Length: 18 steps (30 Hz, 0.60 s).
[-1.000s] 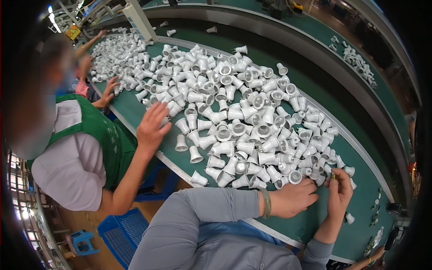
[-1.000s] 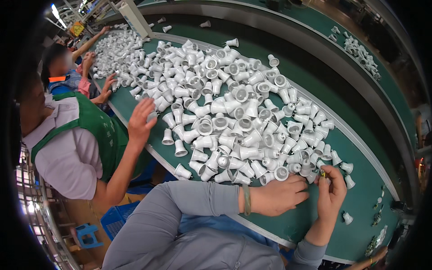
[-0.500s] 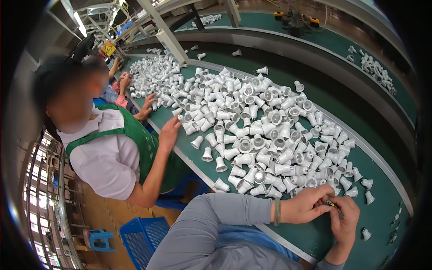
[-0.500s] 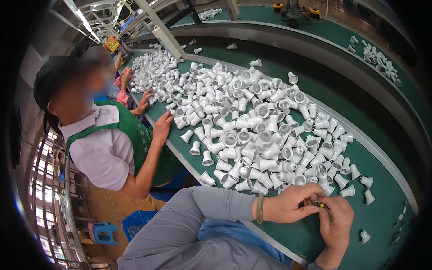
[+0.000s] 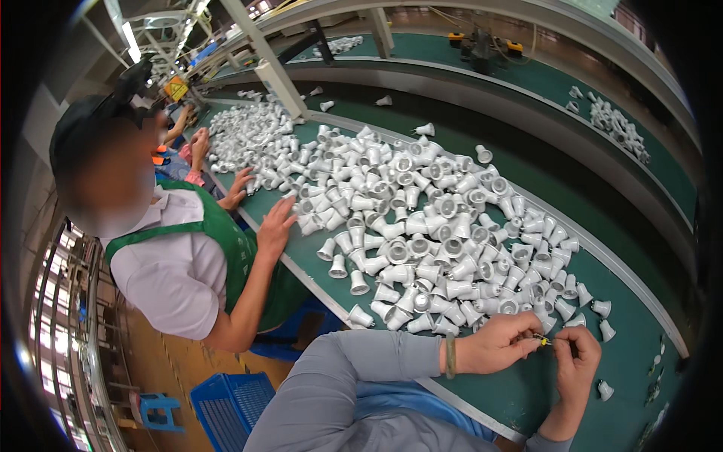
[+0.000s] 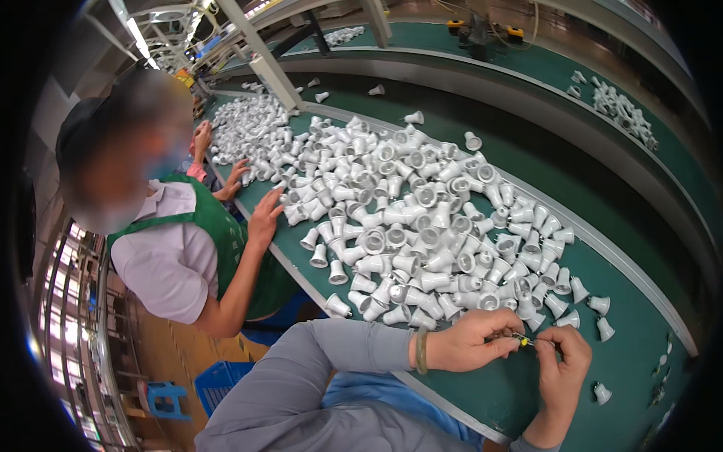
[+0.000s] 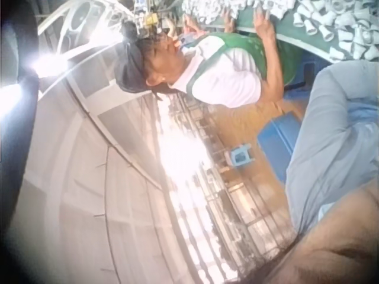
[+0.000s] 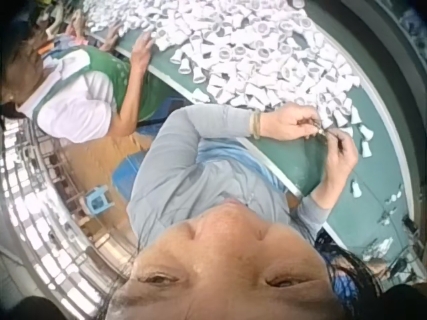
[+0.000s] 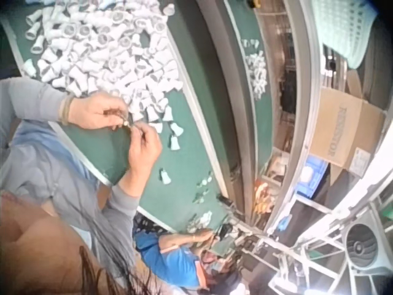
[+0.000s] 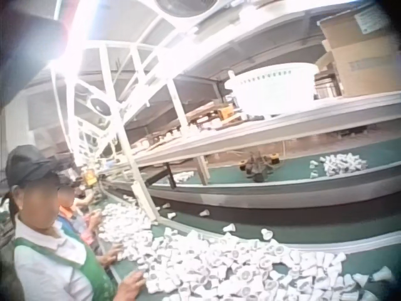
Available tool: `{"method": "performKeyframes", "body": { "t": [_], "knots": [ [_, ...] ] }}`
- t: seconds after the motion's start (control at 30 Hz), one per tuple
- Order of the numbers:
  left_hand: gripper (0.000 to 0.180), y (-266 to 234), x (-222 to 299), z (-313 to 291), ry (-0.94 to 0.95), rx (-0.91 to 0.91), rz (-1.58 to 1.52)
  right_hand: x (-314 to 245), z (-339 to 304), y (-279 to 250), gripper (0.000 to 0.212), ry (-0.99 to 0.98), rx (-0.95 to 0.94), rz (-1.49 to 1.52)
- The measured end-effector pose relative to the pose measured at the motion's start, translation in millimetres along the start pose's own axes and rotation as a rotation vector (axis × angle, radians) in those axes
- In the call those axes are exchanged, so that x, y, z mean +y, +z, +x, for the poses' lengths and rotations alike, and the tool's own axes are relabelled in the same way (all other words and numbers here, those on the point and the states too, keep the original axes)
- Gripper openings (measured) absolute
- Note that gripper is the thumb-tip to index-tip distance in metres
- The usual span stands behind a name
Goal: The person assembles LED light bulbs along a conveyor table by picking up circuit modules and inserting them into bulb housings by hand.
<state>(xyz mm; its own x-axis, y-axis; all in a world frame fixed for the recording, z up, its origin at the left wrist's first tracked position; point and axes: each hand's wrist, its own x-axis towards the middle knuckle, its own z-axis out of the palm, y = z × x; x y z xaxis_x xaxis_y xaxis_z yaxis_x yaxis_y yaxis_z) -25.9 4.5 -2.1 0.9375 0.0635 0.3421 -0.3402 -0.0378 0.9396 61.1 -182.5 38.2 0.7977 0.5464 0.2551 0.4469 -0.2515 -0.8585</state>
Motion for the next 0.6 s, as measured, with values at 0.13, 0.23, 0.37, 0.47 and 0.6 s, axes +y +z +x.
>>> {"method": "performKeyframes", "body": {
  "t": [0.13, 0.23, 0.37, 0.47, 0.6],
  "knots": [
    [0.011, 3, 4, 1, -0.290, -0.068, -0.320, 3, -4, -5, 0.009, 0.034, 0.040, 0.014],
    [0.010, 2, 8, 0, -0.358, -0.096, -0.395, 7, -5, -4, 0.013, 0.146, 0.099, 0.162],
    [0.013, 2, -1, -2, -0.256, -0.127, -0.340, 15, -2, -5, 0.012, 0.034, 0.058, 0.069],
    [0.018, 3, 1, 2, -0.096, -0.120, -0.153, -4, 2, 0, 0.012, -0.200, -0.035, -0.090],
    [0.015, 5, -1, 0, -0.129, -0.177, -0.118, -8, -1, 8, 0.013, -0.167, -0.121, -0.065]
  ]
}}
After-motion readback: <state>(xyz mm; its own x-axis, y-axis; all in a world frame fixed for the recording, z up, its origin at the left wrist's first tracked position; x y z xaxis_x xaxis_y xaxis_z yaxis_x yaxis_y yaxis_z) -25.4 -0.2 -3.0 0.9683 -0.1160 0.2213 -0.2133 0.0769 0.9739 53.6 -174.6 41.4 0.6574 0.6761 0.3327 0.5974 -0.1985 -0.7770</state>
